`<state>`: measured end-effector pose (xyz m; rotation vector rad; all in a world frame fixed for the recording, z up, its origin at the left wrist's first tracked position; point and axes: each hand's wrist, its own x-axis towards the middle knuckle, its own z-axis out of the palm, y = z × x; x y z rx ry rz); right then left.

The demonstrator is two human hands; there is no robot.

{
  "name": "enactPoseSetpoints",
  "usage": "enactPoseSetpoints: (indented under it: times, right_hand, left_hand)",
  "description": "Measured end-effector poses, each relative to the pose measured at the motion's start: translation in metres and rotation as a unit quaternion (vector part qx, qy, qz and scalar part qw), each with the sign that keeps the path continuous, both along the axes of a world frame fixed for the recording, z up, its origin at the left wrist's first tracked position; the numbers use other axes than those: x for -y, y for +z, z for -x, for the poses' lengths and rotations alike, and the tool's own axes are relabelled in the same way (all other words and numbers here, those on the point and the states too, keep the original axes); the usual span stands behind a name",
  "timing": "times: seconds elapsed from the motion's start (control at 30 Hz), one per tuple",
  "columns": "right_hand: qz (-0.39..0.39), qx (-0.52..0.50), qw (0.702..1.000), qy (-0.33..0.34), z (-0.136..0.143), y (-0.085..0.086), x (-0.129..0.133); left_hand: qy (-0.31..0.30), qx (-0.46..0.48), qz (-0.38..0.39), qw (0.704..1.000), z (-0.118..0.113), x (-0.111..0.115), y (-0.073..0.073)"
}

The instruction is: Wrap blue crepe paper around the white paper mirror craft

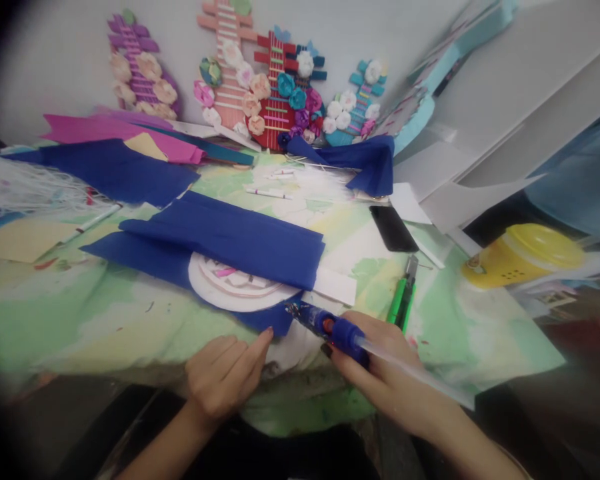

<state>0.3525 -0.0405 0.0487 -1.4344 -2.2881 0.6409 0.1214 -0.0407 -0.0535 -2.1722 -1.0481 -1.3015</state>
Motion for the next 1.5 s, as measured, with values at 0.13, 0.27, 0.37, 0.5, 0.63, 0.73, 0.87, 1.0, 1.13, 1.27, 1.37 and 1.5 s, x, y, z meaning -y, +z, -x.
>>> enactPoseSetpoints:
  times: [0.13, 0.27, 0.37, 0.5, 0.63, 0.73, 0.87, 1.0, 1.13, 1.27, 1.37, 1.5]
  right_hand:
    - [-0.001, -0.004, 1.0, 0.015, -0.003, 0.003, 0.005]
    - [-0.028, -0.035, 0.998, 0.04, -0.013, 0.003, 0.015]
    - [-0.064, -0.047, 0.997, 0.02, -0.029, -0.001, 0.025]
    - [-0.118, -0.05, 0.99, -0.065, -0.061, -0.011, 0.042]
    - [-0.159, -0.019, 0.974, -0.162, -0.09, -0.024, 0.057]
    - [-0.175, 0.006, 0.957, -0.231, -0.104, -0.036, 0.066]
    - [-0.166, 0.037, 0.933, -0.316, -0.114, -0.049, 0.073]
    - [-0.173, 0.068, 0.915, -0.359, -0.122, -0.057, 0.073]
    - [-0.178, 0.09, 0.899, -0.39, -0.132, -0.063, 0.069]
    - [-0.153, 0.102, 0.896, -0.405, -0.141, -0.067, 0.067]
    - [-0.134, 0.103, 0.896, -0.411, -0.148, -0.069, 0.065]
    - [-0.107, 0.083, 0.887, -0.442, -0.158, -0.068, 0.058]
  left_hand:
    - [-0.002, 0.006, -0.008, 1.0, -0.001, -0.001, 0.004]
    - [-0.001, 0.038, 0.001, 0.999, -0.005, -0.001, 0.012]
    - [0.015, 0.102, 0.065, 0.993, -0.008, -0.001, 0.02]
    - [0.047, 0.142, 0.142, 0.978, -0.01, -0.003, 0.032]
    - [0.041, 0.127, 0.128, 0.983, -0.009, -0.01, 0.041]
    - [0.025, 0.108, 0.121, 0.986, -0.007, -0.017, 0.043]
    - [0.016, 0.112, 0.159, 0.981, -0.004, -0.025, 0.04]
    - [0.034, 0.144, 0.202, 0.968, -0.003, -0.028, 0.038]
    - [0.034, 0.159, 0.216, 0.963, -0.002, -0.03, 0.041]
    - [0.029, 0.148, 0.226, 0.962, 0.001, -0.035, 0.045]
    - [0.021, 0.128, 0.238, 0.963, 0.006, -0.04, 0.048]
    - [0.008, 0.114, 0.232, 0.966, 0.009, -0.045, 0.049]
